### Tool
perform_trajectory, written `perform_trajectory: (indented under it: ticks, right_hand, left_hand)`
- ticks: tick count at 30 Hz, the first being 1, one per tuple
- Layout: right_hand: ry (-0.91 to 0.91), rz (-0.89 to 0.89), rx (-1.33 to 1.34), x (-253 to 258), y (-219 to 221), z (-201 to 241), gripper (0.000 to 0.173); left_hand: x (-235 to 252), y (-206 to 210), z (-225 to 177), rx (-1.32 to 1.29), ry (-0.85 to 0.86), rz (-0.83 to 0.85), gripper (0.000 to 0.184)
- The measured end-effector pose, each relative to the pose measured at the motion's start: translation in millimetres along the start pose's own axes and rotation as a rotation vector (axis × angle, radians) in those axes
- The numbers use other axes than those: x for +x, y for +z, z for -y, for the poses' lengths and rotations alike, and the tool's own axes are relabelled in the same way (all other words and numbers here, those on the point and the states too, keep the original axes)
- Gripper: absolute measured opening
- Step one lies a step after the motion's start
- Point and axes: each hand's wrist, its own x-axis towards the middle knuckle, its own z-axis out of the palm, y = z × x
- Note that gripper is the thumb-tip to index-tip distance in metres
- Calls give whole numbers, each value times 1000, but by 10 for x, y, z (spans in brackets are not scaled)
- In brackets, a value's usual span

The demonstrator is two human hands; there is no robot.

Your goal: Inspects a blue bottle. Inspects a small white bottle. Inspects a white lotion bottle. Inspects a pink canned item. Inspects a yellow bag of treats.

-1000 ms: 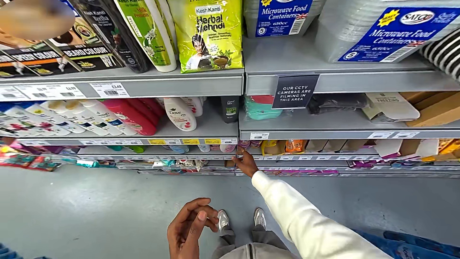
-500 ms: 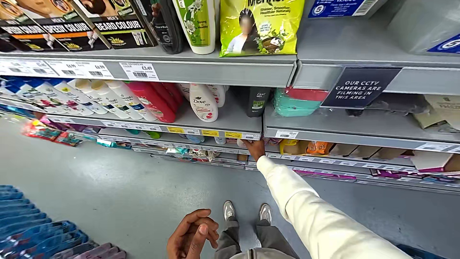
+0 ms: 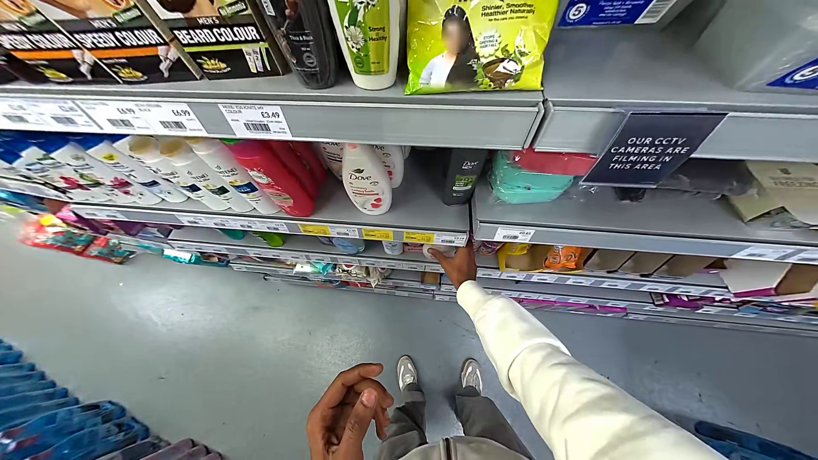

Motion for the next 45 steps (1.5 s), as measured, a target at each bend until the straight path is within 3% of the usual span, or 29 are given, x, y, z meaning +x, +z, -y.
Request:
perform_trajectory:
  ticks: [9, 15, 26, 30, 34, 39, 42, 45]
  right_hand:
    - [42, 57, -190, -51, -85, 43, 80]
    - [160, 148, -177, -46, -135, 48, 67]
    - [-1, 158, -64, 66, -158, -96, 58]
    - [-66, 326, 85, 89, -166, -163, 53]
    - [-9, 564, 160, -285, -272, -142, 44]
    - [47, 822, 257, -892, -579, -126, 53]
    - [-25, 918, 445, -1179, -1004, 162, 55]
    - [-59, 943, 593, -1319, -1505, 539, 62]
  left_hand:
    - [-12, -60, 18, -27, -13, -1, 30]
    - [-32, -102, 36, -47, 0, -7, 30]
    - [-13, -121, 81, -75, 2, -5, 32]
    - [7, -90, 117, -81, -9, -18, 33]
    - [60, -45, 143, -6, -75, -59, 28]
    - [147, -24, 288, 239, -168, -170, 22]
    - [227, -37, 364, 445, -151, -81, 32]
    - [344, 7, 357, 415, -208, 152, 53]
